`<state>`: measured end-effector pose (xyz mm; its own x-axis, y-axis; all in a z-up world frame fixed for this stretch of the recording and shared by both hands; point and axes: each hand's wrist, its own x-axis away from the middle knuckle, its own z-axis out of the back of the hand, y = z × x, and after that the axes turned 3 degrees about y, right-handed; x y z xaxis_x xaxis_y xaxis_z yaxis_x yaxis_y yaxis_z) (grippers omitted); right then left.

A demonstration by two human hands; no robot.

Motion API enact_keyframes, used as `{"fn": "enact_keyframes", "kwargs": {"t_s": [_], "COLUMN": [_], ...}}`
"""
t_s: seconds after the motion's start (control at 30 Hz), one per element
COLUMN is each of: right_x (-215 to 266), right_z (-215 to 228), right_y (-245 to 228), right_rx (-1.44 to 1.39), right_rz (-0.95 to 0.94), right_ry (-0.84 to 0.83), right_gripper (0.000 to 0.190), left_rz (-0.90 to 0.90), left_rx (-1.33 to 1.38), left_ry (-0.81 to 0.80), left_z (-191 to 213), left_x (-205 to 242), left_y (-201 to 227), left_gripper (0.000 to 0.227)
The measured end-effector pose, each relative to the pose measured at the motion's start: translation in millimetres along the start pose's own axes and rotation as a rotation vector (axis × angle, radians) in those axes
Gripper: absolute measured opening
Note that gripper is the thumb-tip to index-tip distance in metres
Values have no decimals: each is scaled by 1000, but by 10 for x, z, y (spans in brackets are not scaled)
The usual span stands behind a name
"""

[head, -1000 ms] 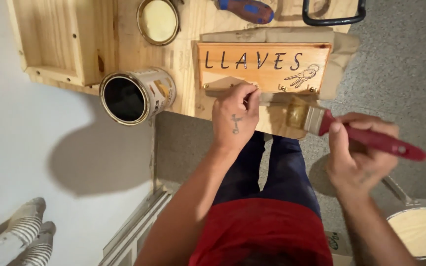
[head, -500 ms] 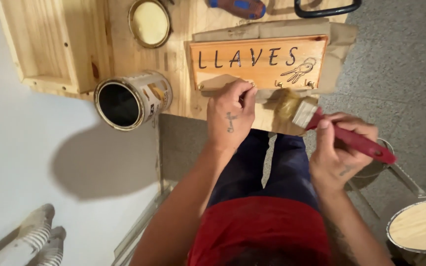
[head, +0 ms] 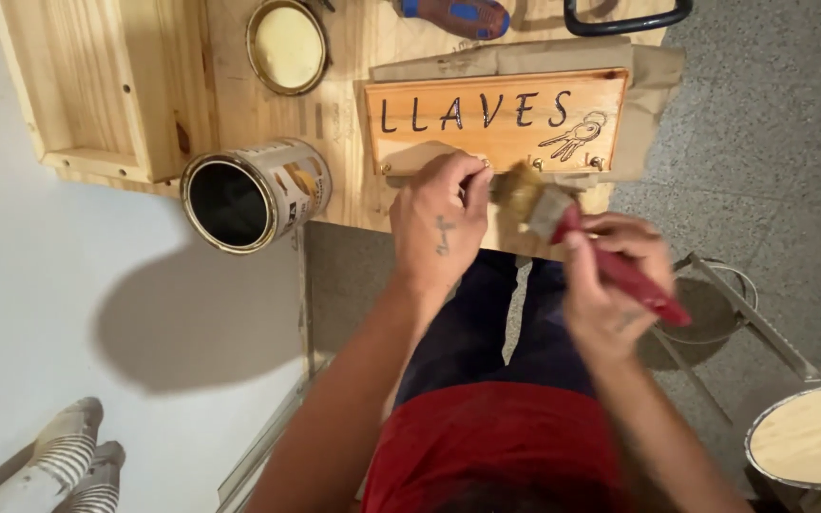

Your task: Applying wood stain to a decorative wooden plaque using a paintbrush on a workbench.

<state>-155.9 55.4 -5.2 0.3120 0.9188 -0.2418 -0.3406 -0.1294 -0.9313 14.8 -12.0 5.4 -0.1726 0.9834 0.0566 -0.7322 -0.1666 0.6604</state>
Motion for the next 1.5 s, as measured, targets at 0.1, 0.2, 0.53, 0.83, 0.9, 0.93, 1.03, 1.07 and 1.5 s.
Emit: {"fn": "enact_keyframes", "kwargs": {"t_s": [0.1,0.2,0.53,0.83,0.9,0.93,1.03,1.07,1.5], "right_x": [-93,-74,-2,141,76,-2,-147,-149,-889], "right_z": [217,544,586,635,499,396,149,116,218], "right_y": [-98,88,-308,-500,-744,-876,-1153,-1167,-172], "right_rx": [119,205,128,421,203,198,137,92,462], "right_rz": [51,105,62,166,291,303,470,471,583], "right_ry": [-11,-2,-21,-444,-545,-559,-563,-614,-771], "right_gripper": [30,29,26,40,16,16,12,10,8], "left_rz": [-154,-137,-81,-561,-635,-626,-509,-510,61], "left_rx": [76,118,13,95,218,216,272,263,327], "left_ry": [-5,-12,-45,-9,-208,-192,3,109,478], "left_z": [41,62,56,483,652,653,658,672,627], "left_x": [32,23,39,802,992,1041,1116,1095,680], "left_y": [16,27,43,136,215,221,243,257,238], "left_gripper": [12,10,13,4,29,29,25,16,20]}}
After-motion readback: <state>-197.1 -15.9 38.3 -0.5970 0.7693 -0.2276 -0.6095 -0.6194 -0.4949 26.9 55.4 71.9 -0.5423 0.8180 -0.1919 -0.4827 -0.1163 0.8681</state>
